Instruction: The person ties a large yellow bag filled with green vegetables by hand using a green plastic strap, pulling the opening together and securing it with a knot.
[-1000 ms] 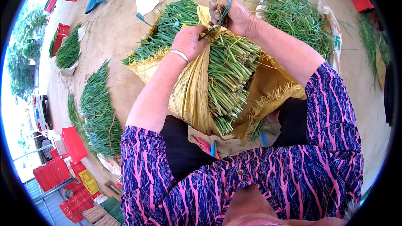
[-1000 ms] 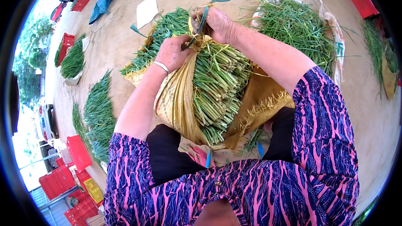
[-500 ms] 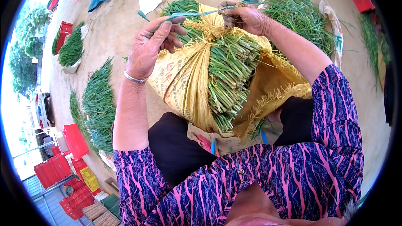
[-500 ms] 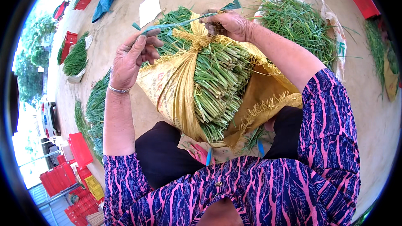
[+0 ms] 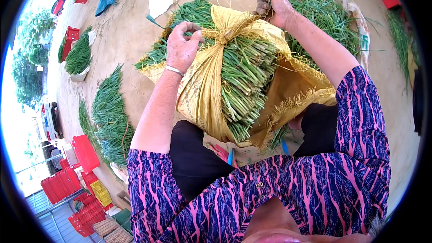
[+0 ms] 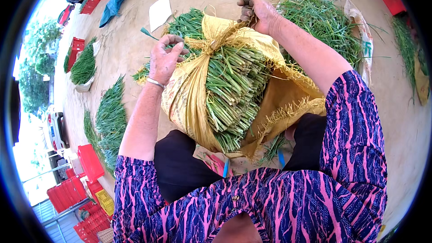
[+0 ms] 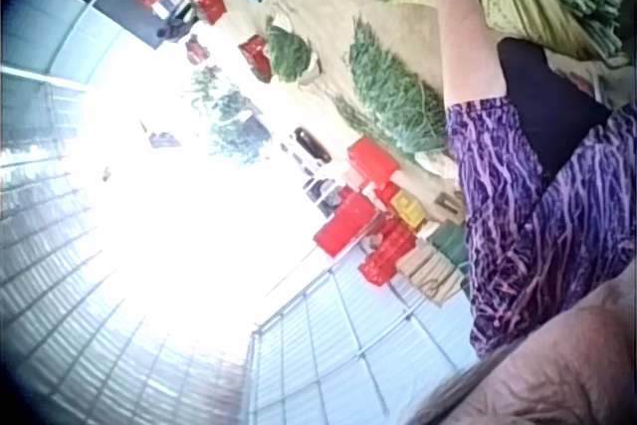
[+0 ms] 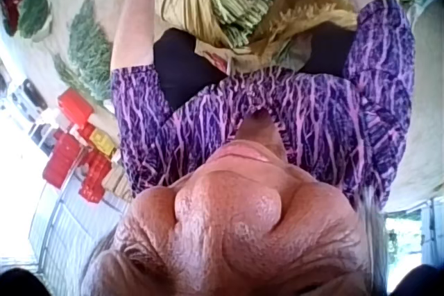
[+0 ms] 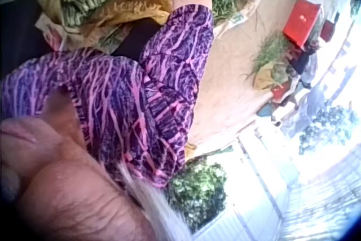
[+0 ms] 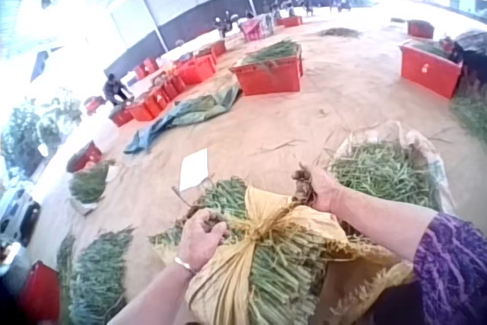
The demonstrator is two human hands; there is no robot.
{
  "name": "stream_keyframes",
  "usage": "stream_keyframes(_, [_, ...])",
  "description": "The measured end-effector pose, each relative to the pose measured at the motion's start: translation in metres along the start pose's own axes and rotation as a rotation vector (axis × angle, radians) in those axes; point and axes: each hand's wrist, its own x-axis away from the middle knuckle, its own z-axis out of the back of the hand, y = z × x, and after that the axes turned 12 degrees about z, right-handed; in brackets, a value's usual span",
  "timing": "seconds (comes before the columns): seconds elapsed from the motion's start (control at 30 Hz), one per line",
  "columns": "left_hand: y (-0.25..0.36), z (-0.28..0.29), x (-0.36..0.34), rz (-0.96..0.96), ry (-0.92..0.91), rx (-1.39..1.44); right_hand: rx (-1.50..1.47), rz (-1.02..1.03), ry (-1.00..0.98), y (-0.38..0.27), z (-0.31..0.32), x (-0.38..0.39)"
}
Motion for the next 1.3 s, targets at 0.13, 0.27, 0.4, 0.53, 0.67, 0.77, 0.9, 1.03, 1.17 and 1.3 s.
stream_keyframes(0.13, [-0.010, -0.020, -0.009, -0.038, -0.055, -0.268, 0.527, -0.031, 0.230, 0.003, -0.005, -0.001])
stream_keyframes(0.27, [-0.023, -0.039, -0.015, -0.020, -0.033, -0.369, 0.822, -0.115, 0.211, 0.006, 0.003, -0.007])
stream_keyframes(0.4, [-0.033, -0.049, -0.019, 0.024, -0.060, -0.351, 1.423, 0.204, 0.337, 0.001, -0.004, -0.023])
stream_keyframes(0.53, [-0.030, -0.050, -0.025, 0.137, -0.127, -0.284, 1.860, 1.034, 0.432, 0.002, -0.043, -0.033])
stream_keyframes(0.67, [-0.030, -0.043, -0.027, 0.167, -0.216, -0.305, 1.636, 1.281, -0.124, 0.011, -0.118, 0.021])
stream_keyframes(0.77, [-0.035, -0.043, -0.035, 0.157, -0.278, -0.247, 1.619, 1.436, -0.340, 0.012, -0.128, 0.037])
stream_keyframes(0.9, [-0.047, -0.044, -0.047, 0.249, -0.361, -0.164, 1.706, 1.560, -0.588, 0.014, -0.127, 0.044])
stream_keyframes(1.03, [-0.072, -0.037, -0.056, 0.227, -0.436, -0.077, 1.972, 0.903, -0.776, 0.024, -0.135, 0.055])
stream_keyframes(1.17, [-0.029, -0.041, -0.039, 0.475, -0.525, 0.150, 2.264, 0.333, -0.920, 0.020, -0.114, 0.052])
stream_keyframes(1.3, [-0.042, -0.042, -0.036, 0.372, -0.449, 0.251, 2.107, 0.302, -0.707, 0.039, -0.096, 0.039])
